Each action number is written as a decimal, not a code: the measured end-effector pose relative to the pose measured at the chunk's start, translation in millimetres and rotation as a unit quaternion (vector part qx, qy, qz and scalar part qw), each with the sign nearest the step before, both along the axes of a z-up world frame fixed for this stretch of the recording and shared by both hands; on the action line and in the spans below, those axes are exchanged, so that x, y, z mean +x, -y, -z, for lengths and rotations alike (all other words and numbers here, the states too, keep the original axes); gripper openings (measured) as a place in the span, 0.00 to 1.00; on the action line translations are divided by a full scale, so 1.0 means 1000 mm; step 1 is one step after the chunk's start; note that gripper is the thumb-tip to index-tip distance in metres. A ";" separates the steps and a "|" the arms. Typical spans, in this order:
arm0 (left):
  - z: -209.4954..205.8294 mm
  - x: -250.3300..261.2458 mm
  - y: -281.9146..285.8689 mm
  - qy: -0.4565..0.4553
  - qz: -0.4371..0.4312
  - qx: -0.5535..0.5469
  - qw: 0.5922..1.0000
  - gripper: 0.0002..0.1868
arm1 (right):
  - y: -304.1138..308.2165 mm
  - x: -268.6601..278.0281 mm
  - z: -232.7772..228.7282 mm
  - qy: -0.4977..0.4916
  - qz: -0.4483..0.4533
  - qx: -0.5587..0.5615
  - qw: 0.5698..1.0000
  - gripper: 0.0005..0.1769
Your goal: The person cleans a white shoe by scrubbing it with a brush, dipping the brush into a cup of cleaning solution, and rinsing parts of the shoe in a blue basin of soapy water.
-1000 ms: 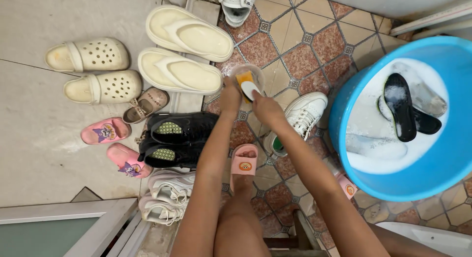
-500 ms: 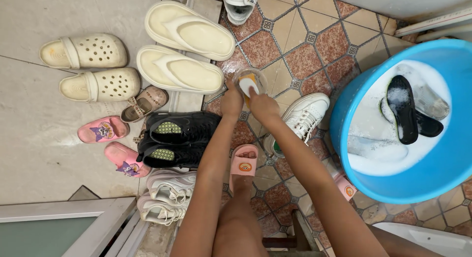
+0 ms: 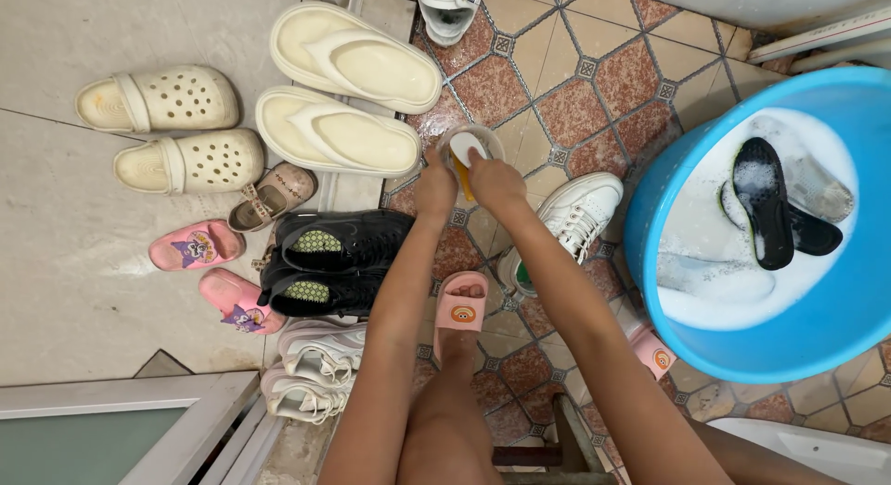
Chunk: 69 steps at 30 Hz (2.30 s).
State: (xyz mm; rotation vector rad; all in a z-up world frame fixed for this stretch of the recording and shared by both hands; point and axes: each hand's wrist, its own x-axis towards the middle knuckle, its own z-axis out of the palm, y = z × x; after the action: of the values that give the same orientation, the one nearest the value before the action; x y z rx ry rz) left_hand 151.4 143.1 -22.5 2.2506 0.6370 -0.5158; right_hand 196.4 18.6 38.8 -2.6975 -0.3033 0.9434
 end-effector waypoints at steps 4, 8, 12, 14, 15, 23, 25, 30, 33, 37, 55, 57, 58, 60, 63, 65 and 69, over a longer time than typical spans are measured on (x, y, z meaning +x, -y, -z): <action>0.001 0.007 -0.001 -0.005 -0.002 0.002 1.000 0.26 | 0.021 -0.022 -0.023 -0.033 -0.047 -0.006 0.998 0.25; 0.002 0.001 -0.002 -0.009 0.027 0.002 1.000 0.30 | 0.021 -0.024 -0.006 -0.029 -0.026 -0.011 0.999 0.26; 0.010 -0.003 -0.023 0.101 0.002 -0.030 0.994 0.25 | 0.007 0.001 0.004 0.038 -0.022 0.021 0.999 0.25; 0.010 -0.009 -0.039 0.220 -0.004 -0.025 0.975 0.22 | 0.020 -0.008 -0.015 0.042 -0.026 0.017 0.999 0.26; 0.007 -0.012 -0.050 0.153 -0.142 -0.180 0.961 0.18 | 0.027 -0.012 -0.024 0.046 -0.029 0.016 0.998 0.26; -0.034 -0.025 -0.072 0.040 -0.288 -0.799 0.527 0.23 | 0.020 0.003 -0.007 0.031 -0.024 0.023 0.999 0.23; -0.038 -0.021 -0.069 0.041 -0.294 -0.785 0.543 0.23 | 0.022 0.003 -0.010 0.066 0.007 0.039 0.997 0.24; -0.026 -0.021 -0.067 0.028 -0.333 -0.771 0.542 0.21 | 0.046 -0.025 -0.038 -0.011 0.002 0.002 1.000 0.24; -0.003 -0.024 -0.065 0.060 -0.319 -0.738 0.592 0.15 | 0.031 -0.007 -0.017 -0.014 0.016 0.019 1.000 0.23; 0.013 -0.026 -0.064 0.141 -0.291 -0.626 0.710 0.14 | 0.022 0.020 -0.003 0.032 0.036 0.031 0.998 0.24; -0.005 0.003 -0.010 0.247 0.195 -0.019 0.949 0.17 | 0.057 0.003 -0.029 0.087 0.081 0.166 0.979 0.22; -0.026 -0.001 -0.002 0.306 0.243 -0.031 0.920 0.17 | 0.081 -0.004 -0.050 0.087 0.076 0.251 0.961 0.21; -0.040 -0.003 0.004 0.362 0.289 -0.041 0.885 0.17 | 0.089 -0.006 -0.061 0.092 0.081 0.250 0.961 0.21; -0.073 -0.005 0.010 0.431 0.302 -0.043 0.849 0.17 | 0.108 -0.004 -0.091 0.055 0.098 0.207 0.972 0.22; -0.127 0.006 0.010 0.491 0.328 -0.024 0.807 0.17 | 0.139 -0.017 -0.150 0.138 0.029 0.297 0.944 0.21; -0.168 0.012 0.007 0.490 0.351 0.000 0.798 0.17 | 0.164 -0.036 -0.196 0.124 0.020 0.269 0.955 0.22; -0.253 0.000 0.028 0.495 0.378 -0.011 0.783 0.18 | 0.180 -0.061 -0.261 0.167 0.006 0.250 0.954 0.22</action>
State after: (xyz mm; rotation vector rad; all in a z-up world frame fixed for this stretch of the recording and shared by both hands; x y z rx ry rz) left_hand 151.8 115.1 230.8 2.2714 -0.8298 0.3520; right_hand 135.8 -161.3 299.6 -2.3594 -0.5132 0.3324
